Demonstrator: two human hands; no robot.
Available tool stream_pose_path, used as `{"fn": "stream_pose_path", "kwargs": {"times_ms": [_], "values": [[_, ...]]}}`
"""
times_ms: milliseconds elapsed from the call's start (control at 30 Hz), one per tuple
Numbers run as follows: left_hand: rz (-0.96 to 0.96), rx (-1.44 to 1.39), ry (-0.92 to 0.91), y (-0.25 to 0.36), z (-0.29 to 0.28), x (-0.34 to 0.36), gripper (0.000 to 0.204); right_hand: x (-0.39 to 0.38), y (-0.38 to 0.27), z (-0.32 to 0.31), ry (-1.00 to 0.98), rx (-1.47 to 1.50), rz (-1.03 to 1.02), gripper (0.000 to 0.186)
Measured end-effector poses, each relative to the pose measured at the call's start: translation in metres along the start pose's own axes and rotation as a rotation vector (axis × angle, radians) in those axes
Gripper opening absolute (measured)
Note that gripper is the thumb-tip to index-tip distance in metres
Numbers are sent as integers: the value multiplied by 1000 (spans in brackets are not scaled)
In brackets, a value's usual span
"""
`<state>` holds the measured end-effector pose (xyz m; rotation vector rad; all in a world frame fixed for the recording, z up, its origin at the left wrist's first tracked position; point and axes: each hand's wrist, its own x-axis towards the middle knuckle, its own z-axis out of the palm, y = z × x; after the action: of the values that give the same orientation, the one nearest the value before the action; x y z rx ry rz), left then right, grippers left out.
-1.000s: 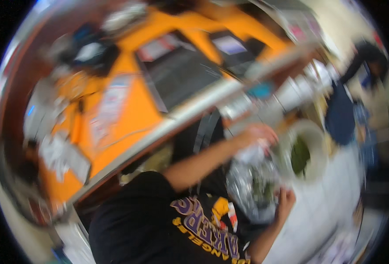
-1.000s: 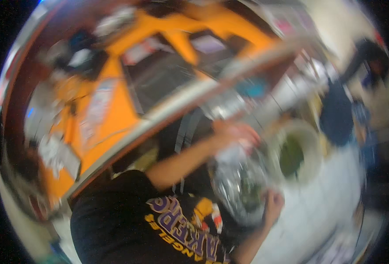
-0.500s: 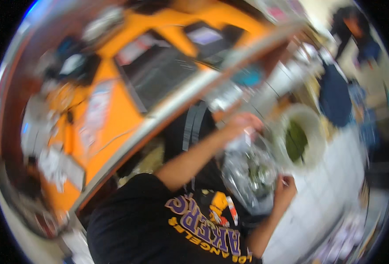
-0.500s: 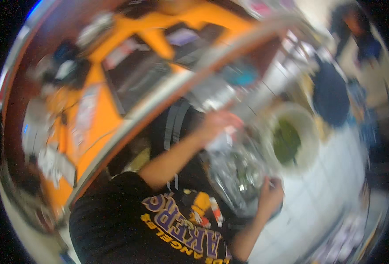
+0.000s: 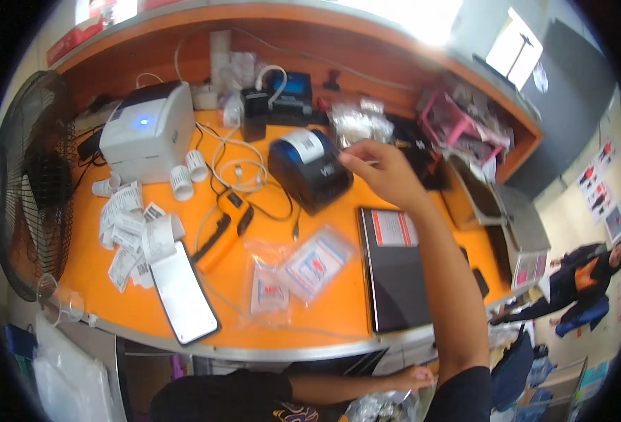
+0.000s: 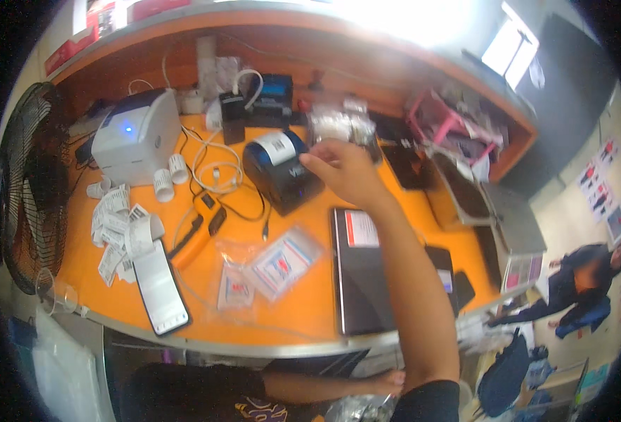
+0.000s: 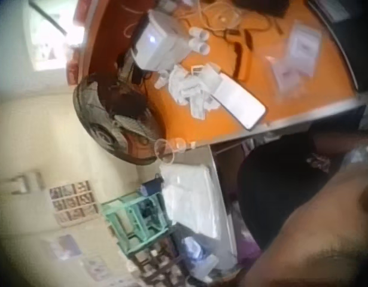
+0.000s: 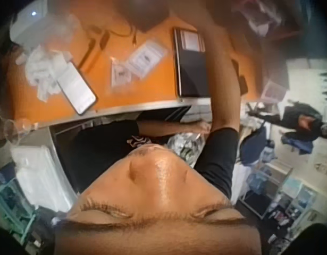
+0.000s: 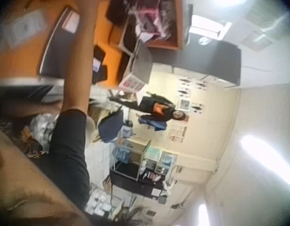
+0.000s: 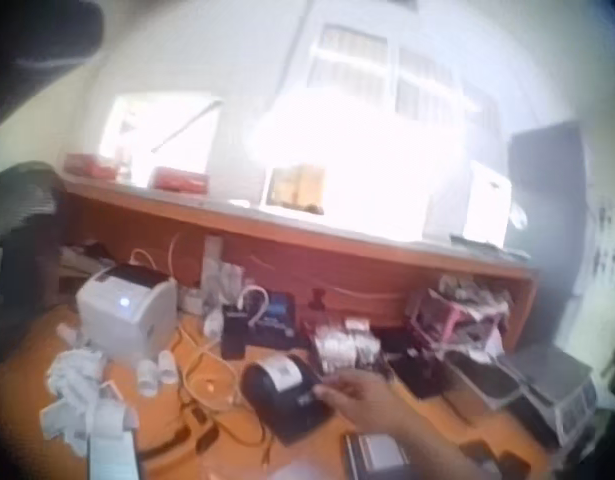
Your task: The person scoops green leafy material from a large white bucket into small clear plastic bags using a spoon. They then seal the bags and place them into a larger plastic bag. The person also handles a small pink packet and a receipt during the process.
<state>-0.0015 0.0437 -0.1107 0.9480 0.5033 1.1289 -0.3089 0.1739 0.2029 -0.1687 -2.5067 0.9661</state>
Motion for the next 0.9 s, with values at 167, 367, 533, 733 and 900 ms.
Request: {"fn": "stream_pose_path", "kwargs": {"times_ms": [167, 367, 533, 733, 900], "values": [[-7, 1, -59, 7, -7, 0, 23, 114, 35, 49, -155, -303, 100, 50], [-16, -44, -75, 22, -20, -12, 24, 128, 1, 24, -525, 81, 168, 34], [8, -68, -105, 18, -15, -7, 25, 77, -32, -43, -443, -154, 186, 48], [59, -39, -80, 14, -16, -4, 26, 34, -41, -32, -419, -932, -716, 20], [-81, 37, -115, 42, -16, -12, 26, 6, -2, -68, -732, -1684, -325, 12]]}}
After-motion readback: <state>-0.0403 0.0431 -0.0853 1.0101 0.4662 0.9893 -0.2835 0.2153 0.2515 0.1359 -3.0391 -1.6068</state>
